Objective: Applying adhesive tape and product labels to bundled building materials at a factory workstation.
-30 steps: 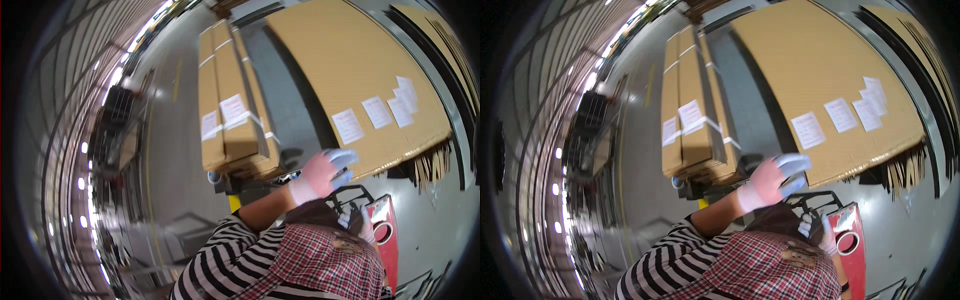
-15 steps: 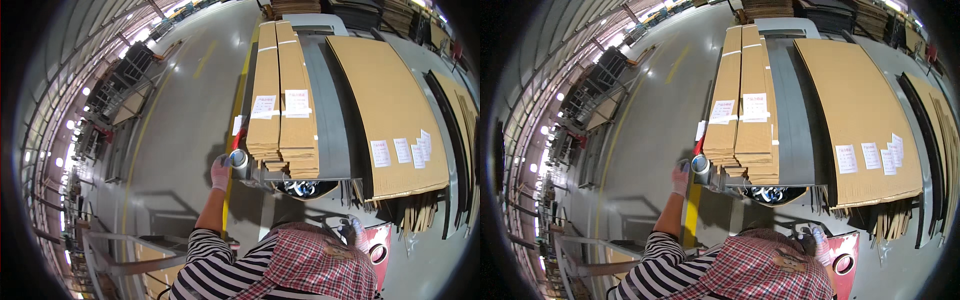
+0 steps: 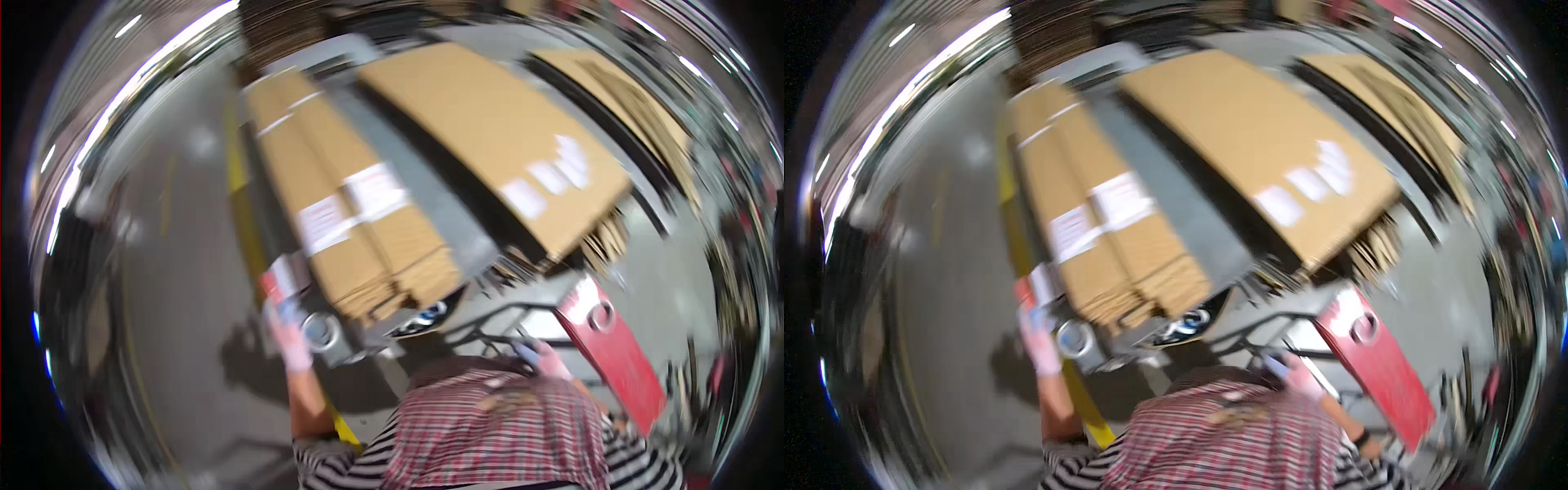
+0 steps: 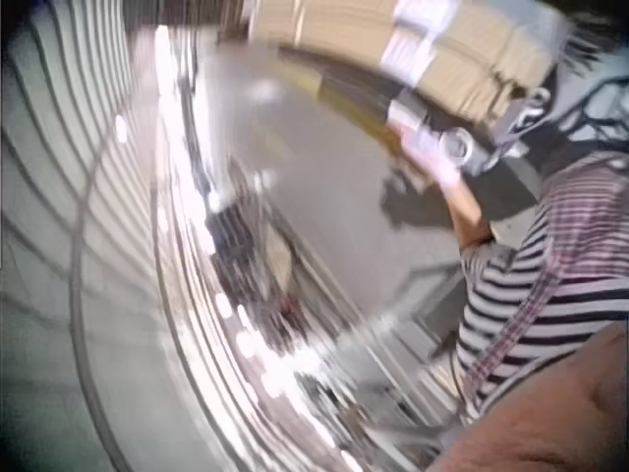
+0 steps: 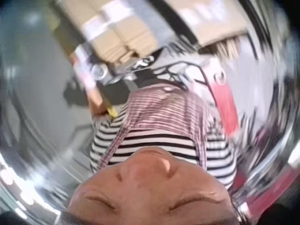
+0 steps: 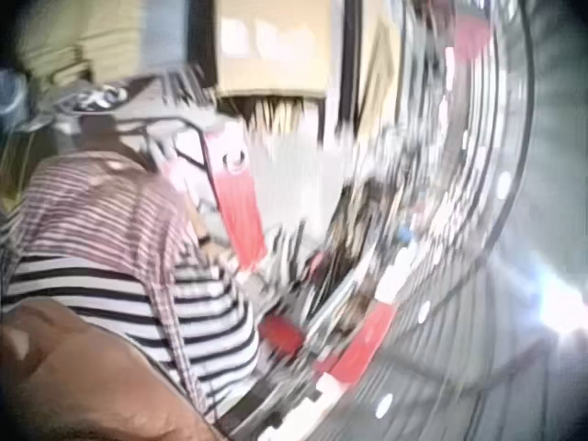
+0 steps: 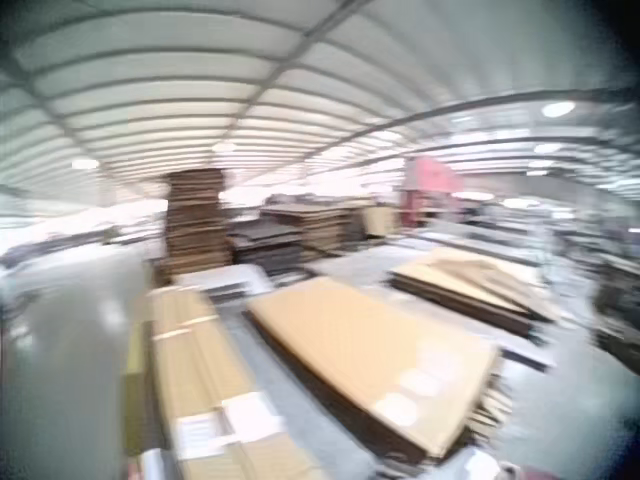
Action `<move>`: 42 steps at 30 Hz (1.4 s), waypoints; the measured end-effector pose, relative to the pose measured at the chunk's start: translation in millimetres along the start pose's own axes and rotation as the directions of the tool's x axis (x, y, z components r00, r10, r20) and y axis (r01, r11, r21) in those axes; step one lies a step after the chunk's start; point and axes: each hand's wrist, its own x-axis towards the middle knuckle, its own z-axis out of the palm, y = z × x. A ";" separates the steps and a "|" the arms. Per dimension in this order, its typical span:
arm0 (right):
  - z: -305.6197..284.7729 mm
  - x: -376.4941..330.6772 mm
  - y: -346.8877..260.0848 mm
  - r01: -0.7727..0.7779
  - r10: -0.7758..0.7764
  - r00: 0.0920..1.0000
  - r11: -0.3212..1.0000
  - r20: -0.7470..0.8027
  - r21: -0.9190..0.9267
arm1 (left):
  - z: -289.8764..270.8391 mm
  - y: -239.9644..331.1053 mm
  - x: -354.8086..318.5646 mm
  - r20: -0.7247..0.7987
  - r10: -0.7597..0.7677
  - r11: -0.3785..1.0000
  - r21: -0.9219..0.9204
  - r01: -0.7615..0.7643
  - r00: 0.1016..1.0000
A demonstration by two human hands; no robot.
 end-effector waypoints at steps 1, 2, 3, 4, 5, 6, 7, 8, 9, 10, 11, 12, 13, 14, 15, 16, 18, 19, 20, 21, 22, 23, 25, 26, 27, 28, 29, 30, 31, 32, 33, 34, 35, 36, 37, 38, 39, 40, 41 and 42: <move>7.8 -2.6 -16.4 0.034 -0.034 0.999 0.999 0.030 0.008 | -5.6 22.7 -18.2 -0.017 0.018 0.974 -0.225 -0.021 1.000; 10.2 -10.1 -33.5 0.066 -0.066 0.997 0.998 0.027 0.005 | 3.5 59.3 -36.3 0.102 0.098 0.987 -0.135 -0.084 0.990; 11.6 -18.0 -52.1 0.161 -0.161 0.985 0.987 0.067 0.007 | 25.0 94.6 -61.1 0.206 0.201 0.955 -0.260 -0.144 0.958; 9.6 -25.2 -65.9 0.264 -0.262 0.959 0.965 0.110 0.000 | 55.4 116.3 -92.1 0.280 0.311 0.899 -0.397 -0.186 0.908; 9.0 -24.5 -68.2 0.427 -0.423 0.899 0.904 0.112 -0.007 | 79.1 114.5 -116.2 0.450 0.300 0.885 -0.459 -0.070 0.841; 8.5 -19.7 -69.6 0.576 -0.569 0.812 0.817 0.129 -0.017 | 102.1 105.9 -137.8 0.596 0.295 0.871 -0.489 0.047 0.747; 11.8 -21.4 -80.5 0.618 -0.619 0.780 0.785 0.097 0.036 | 131.4 97.6 -159.7 0.719 0.297 0.948 -0.300 -0.105 0.628; 16.5 -23.6 -87.8 0.657 -0.664 0.743 0.747 0.077 0.097 | 156.0 85.5 -181.0 0.819 0.251 0.950 -0.107 -0.292 0.516; 12.1 -22.1 -87.9 0.718 -0.711 0.696 0.693 0.096 -0.073 | 178.3 71.4 -202.2 0.863 0.352 0.899 -0.203 -0.389 0.363; 0.2 -0.4 -71.4 0.590 -0.606 0.760 0.795 0.232 0.141 | 202.9 68.0 -222.0 0.882 0.439 0.825 -0.322 -0.464 0.169; -8.7 -3.2 -68.9 0.570 -0.610 0.784 0.782 0.118 0.252 | 217.9 72.5 -234.3 0.907 0.402 0.795 -0.277 -0.540 0.126; -19.8 -8.5 -67.6 0.550 -0.592 0.806 0.752 0.007 0.363 | 231.7 76.1 -242.6 0.930 0.357 0.755 -0.231 -0.614 0.088; -42.0 -10.7 -65.5 0.524 -0.545 0.837 0.780 -0.037 0.342 | 244.6 74.7 -248.4 0.982 0.185 0.730 -0.112 -0.674 0.037; -65.3 -13.0 -63.0 0.475 -0.495 0.868 0.792 -0.053 0.383 | 258.0 90.9 -256.2 0.932 0.362 0.636 -0.242 -0.733 0.006; -85.4 -9.8 -56.7 0.504 -0.472 0.861 0.741 -0.190 0.443 | 272.5 92.0 -258.9 0.932 0.361 0.625 -0.264 -0.735 -0.028; -105.6 -7.4 -48.0 0.535 -0.426 0.845 0.683 -0.323 0.497 | 285.6 92.4 -260.4 0.932 0.356 0.615 -0.285 -0.735 -0.063; -164.2 -14.5 -38.5 0.393 -0.297 0.918 0.772 -0.263 0.499 | 305.9 108.2 -261.2 0.984 0.146 0.853 -0.075 -0.516 0.099; -187.7 -10.7 -31.8 0.366 -0.309 0.931 0.812 -0.196 0.455 | 318.3 110.1 -254.0 0.978 0.150 0.854 -0.055 -0.518 0.143; -205.8 -7.0 -24.5 0.339 -0.313 0.941 0.851 -0.131 0.402 | 332.3 109.5 -241.3 0.971 0.154 0.857 -0.038 -0.513 0.184; -219.4 -2.4 -17.4 0.280 -0.289 0.955 0.818 -0.062 0.503 | 350.5 108.5 -228.3 0.955 0.214 0.808 -0.055 -0.587 0.204; -233.0 0.6 -15.0 0.206 -0.240 0.971 0.849 0.008 0.487 | 370.1 107.0 -214.6 0.934 0.276 0.752 -0.064 -0.656 0.225; -240.8 9.0 -5.6 0.195 -0.255 0.967 0.796 0.026 0.573 | 390.0 109.3 -204.7 0.931 0.241 0.767 -0.010 -0.641 0.274; -248.5 19.8 5.1 0.163 -0.263 0.963 0.730 0.053 0.664 | 426.2 103.8 -178.0 0.925 0.262 0.685 0.024 -0.728 0.277; -249.9 21.5 2.2 0.130 -0.245 0.966 0.741 0.086 0.659 | 442.8 98.8 -162.4 0.923 0.313 0.573 0.005 -0.819 0.225; -251.1 23.2 -1.5 0.100 -0.228 0.967 0.750 0.114 0.654 | 460.3 100.9 -150.6 0.941 0.271 0.540 0.026 -0.841 0.203; -252.0 25.6 -4.9 0.089 -0.227 0.966 0.745 0.126 0.661 | 478.2 101.5 -140.2 0.957 0.228 0.506 0.042 -0.862 0.180; -252.2 27.1 -8.5 0.090 -0.238 0.959 0.768 0.152 0.634 | 496.2 95.2 -130.6 0.958 0.217 0.501 0.053 -0.864 0.185; -251.9 28.8 -10.9 0.091 -0.247 0.952 0.790 0.179 0.607 | 512.1 85.7 -120.7 0.963 0.230 0.340 0.058 -0.939 0.142; -253.7 39.8 -1.0 0.174 -0.280 0.946 0.863 0.162 0.475 | 527.0 82.0 -114.4 0.968 0.235 0.169 0.049 -0.984 0.088; -254.8 44.9 -6.4 0.161 -0.270 0.948 0.862 0.167 0.480 | 539.4 80.3 -110.4 0.971 0.222 0.174 0.052 -0.983 0.091; -256.6 49.1 -16.5 0.400 -0.400 0.916 0.916 0.044 -0.003 | 550.9 76.6 -109.5 0.986 0.161 0.027 0.045 -0.999 0.049; -258.4 50.8 -26.2 0.482 -0.558 0.830 0.717 0.001 -0.503 | 559.6 73.1 -113.0 0.995 0.097 -0.121 0.020 -0.992 0.008; -255.2 52.3 -38.0 0.408 -0.532 0.847 0.657 -0.007 -0.634 | 565.6 71.5 -115.0 0.997 0.072 -0.077 -0.033 -0.996 -0.039; -250.5 54.5 -49.1 0.397 -0.527 0.850 0.663 -0.020 -0.635 | 567.0 62.9 -115.3 0.996 0.071 -0.073 -0.046 -0.996 -0.052; -248.8 56.2 -62.5 0.292 -0.416 0.909 0.641 -0.002 -0.710 | 566.0 52.1 -116.0 0.999 0.032 -0.089 -0.030 -0.996 -0.033; -248.9 58.7 -72.1 0.187 -0.297 0.955 0.596 0.002 -0.781 | 566.2 43.7 -115.7 1.000 -0.002 -0.103 -0.013 -0.995 -0.013; -246.3 64.7 -73.4 0.142 -0.264 0.964 0.545 -0.009 -0.826 | 566.7 36.7 -111.5 0.999 0.020 -0.088 -0.024 -0.996 -0.026; -246.9 66.7 -76.9 0.121 -0.248 0.969 0.539 -0.020 -0.833 | 569.1 36.3 -111.5 0.999 0.025 -0.066 -0.032 -0.997 -0.034; -247.5 64.9 -79.2 0.123 -0.266 0.964 0.498 -0.016 -0.858 | 568.4 42.1 -115.6 1.000 0.022 -0.066 -0.017 -0.998 -0.019; -247.1 63.0 -81.8 0.125 -0.281 0.960 0.453 -0.009 -0.883 | 567.7 47.2 -119.5 1.000 0.019 -0.062 -0.001 -0.998 -0.002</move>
